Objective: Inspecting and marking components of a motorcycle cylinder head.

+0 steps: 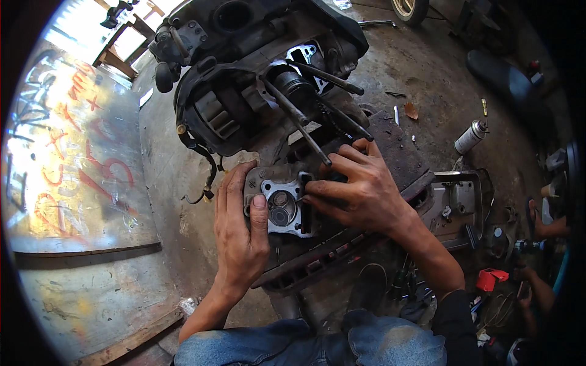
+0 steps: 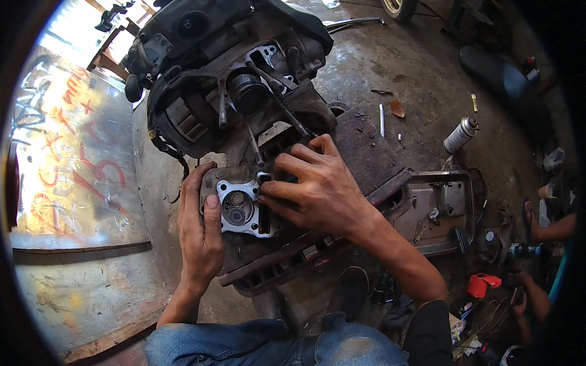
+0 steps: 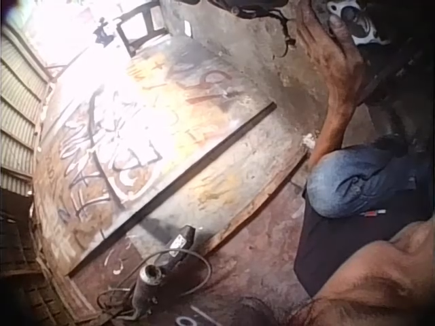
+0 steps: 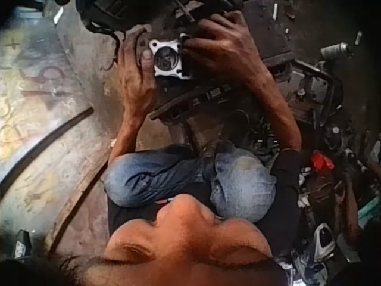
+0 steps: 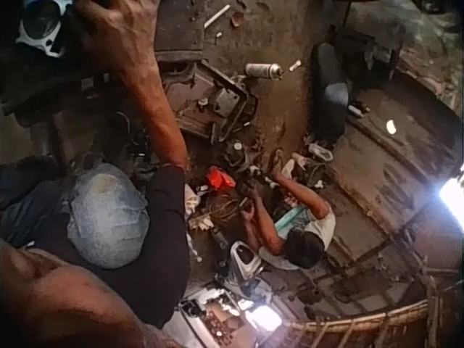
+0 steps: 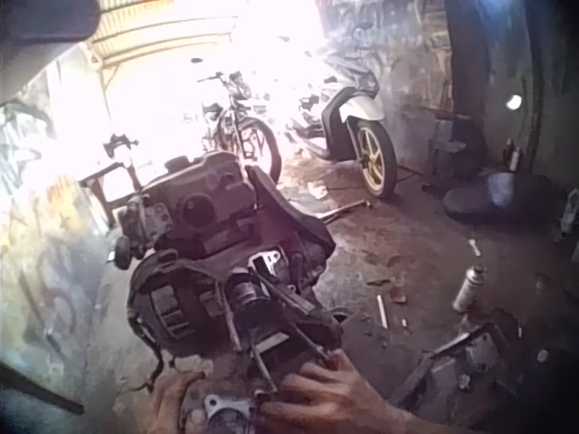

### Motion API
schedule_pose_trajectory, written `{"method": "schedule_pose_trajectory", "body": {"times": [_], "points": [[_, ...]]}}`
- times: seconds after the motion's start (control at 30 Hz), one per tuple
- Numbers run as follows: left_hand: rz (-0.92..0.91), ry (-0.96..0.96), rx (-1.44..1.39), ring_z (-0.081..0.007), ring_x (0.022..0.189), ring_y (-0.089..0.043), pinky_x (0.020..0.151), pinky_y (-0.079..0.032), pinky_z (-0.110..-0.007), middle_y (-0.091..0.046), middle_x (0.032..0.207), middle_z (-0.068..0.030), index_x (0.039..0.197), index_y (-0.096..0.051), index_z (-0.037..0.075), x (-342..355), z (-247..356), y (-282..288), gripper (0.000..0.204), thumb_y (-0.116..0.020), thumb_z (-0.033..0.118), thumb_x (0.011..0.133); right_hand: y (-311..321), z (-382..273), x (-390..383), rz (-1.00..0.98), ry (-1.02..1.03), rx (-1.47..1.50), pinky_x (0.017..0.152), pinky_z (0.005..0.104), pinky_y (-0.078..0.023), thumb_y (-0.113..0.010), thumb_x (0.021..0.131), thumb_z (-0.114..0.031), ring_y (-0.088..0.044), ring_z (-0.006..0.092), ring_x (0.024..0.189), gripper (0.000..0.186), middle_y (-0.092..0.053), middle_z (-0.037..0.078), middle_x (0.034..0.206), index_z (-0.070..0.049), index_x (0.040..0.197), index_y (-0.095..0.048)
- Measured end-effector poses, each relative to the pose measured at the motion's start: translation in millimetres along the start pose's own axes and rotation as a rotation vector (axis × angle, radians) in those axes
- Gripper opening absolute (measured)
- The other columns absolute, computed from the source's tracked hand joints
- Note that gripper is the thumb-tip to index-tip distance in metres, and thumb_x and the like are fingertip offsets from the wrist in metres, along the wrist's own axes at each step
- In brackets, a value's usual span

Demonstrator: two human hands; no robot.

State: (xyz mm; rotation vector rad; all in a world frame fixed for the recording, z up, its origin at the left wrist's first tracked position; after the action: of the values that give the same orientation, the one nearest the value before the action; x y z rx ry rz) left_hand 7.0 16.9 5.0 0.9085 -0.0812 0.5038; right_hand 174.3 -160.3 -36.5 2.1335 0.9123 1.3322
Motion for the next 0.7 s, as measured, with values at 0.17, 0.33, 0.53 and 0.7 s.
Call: {"method": "schedule_pose_trajectory", "body": {"times": [0.17,0.33,0.53,0.7], "points": [[-0.001,0.008,0.01,-0.0438,0.139,-0.056,0.12,-0.041,-0.05,-0.058,0.149,-0.0261,0.153,-0.053,-0.004,-0.3,2.0,2.9,0.049,-0.052,0.028,0.116,-1.9,0.1,-0.5,0.0,-0.008,0.004,0.093,0.0459,-0.045,-0.089,0.088,-0.031,-0.066,0.0198,0.097,0.016,-0.065,-0.001,0.097,-0.02,0.098,-0.082],[0.001,-0.001,0.008,-0.0441,0.139,-0.056,0.12,-0.041,-0.05,-0.058,0.15,-0.0261,0.153,-0.053,-0.004,0.4,-0.4,0.0,0.049,-0.052,0.027,0.115,-0.9,-0.4,-0.7,0.024,-0.009,-0.023,0.093,0.046,-0.045,-0.089,0.087,-0.03,-0.066,0.02,0.098,0.017,-0.065,-0.001,0.097,-0.02,0.098,-0.082],[0.008,-0.004,0.014,-0.0438,0.139,-0.056,0.12,-0.041,-0.05,-0.058,0.15,-0.0259,0.153,-0.053,-0.005,0.8,0.0,1.1,0.049,-0.052,0.026,0.115,0.0,-1.2,1.3,0.013,-0.006,-0.038,0.094,0.0461,-0.045,-0.09,0.086,-0.03,-0.066,0.02,0.099,0.017,-0.066,0.0,0.098,-0.02,0.098,-0.083],[0.003,-0.008,0.013,-0.0435,0.139,-0.056,0.12,-0.041,-0.05,-0.058,0.149,-0.0259,0.153,-0.053,-0.005,0.2,-0.1,-0.1,0.049,-0.052,0.026,0.115,0.8,-1.3,-3.1,-0.027,0.0,0.011,0.094,0.0459,-0.045,-0.09,0.086,-0.031,-0.066,0.0198,0.098,0.017,-0.066,0.0,0.098,-0.02,0.098,-0.083]]}}
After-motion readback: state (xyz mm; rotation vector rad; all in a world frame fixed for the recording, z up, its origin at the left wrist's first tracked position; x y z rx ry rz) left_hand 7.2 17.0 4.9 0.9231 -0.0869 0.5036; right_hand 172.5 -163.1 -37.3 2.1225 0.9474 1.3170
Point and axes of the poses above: each hand's wrist, its own x-axis towards the middle knuckle, its own y-axis out of the back of the hand, z = x × y, the point moved 1 cm from there along x, towards the middle knuckle
